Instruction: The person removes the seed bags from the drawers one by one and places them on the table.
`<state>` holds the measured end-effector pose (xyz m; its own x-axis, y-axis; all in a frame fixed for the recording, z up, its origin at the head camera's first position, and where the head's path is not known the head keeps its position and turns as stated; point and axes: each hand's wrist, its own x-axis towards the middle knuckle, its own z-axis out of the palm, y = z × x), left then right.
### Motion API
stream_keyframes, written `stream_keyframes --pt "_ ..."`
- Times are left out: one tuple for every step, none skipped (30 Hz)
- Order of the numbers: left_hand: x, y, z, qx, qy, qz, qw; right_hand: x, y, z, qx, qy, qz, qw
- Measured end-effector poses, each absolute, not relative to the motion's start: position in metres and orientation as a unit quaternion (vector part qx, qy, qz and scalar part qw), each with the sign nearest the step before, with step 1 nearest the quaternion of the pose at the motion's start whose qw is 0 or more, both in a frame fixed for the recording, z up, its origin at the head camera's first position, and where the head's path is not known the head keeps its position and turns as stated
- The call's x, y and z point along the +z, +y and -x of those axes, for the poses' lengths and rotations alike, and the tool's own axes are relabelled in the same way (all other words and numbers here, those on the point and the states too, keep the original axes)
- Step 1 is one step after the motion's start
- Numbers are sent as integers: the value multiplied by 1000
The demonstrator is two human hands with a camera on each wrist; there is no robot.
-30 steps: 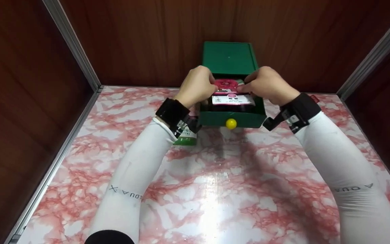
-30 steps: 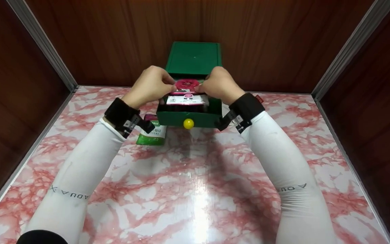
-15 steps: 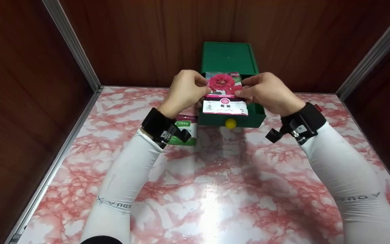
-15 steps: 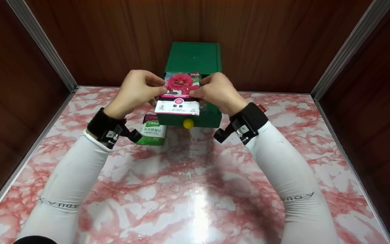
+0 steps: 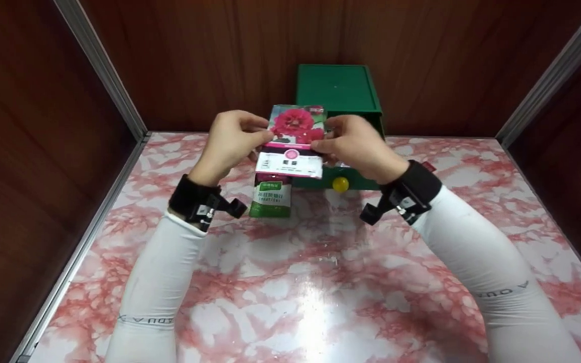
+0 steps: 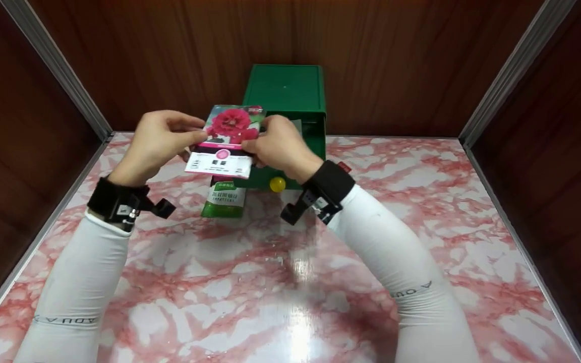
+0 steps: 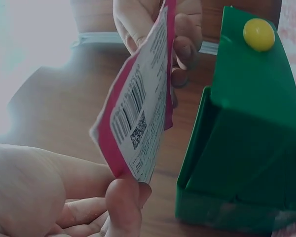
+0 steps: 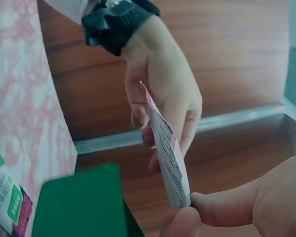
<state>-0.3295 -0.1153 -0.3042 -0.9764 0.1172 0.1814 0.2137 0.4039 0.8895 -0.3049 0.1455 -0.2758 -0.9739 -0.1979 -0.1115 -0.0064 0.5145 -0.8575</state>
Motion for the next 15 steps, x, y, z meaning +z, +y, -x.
stream_keyframes --pt "-306 -120 329 -538 -836 97 48 -276 140 305 -481 869 61 96" --pt "-307 -124 329 -540 -835 95 51 -276 135 305 -477 871 63 98" --pt "-308 -128 329 -543 -833 93 54 -276 130 306 -475 872 63 99" --pt "-310 -132 329 -548 -830 91 55 -276 126 306 -471 874 63 100" --pt "-311 -137 329 -554 -826 89 56 -277 121 306 -469 875 64 101" --pt "-313 -141 329 -560 -822 89 58 -277 116 307 -469 875 66 102" --pt "-314 -145 329 -564 -819 89 61 -279 111 307 -470 874 68 101" --pt "-315 -150 329 -569 -815 89 63 -280 106 307 -472 873 70 101" --pt "-316 -155 329 -571 -813 88 67 -281 101 307 -474 872 72 102" --pt "-318 -160 329 -571 -813 86 71 -283 96 306 -473 872 75 102" --pt "-319 -164 328 -570 -814 84 75 -285 91 306 -475 871 78 101" --pt "-320 -168 328 -567 -816 82 79 -286 87 305 -473 872 80 100" --pt "-321 -172 327 -562 -819 79 82 -288 82 305 -471 873 81 99" --pt "-322 -176 326 -559 -822 75 85 -288 78 304 -469 874 80 98" --pt "-323 -179 326 -555 -824 73 87 -289 74 304 -467 875 79 96"
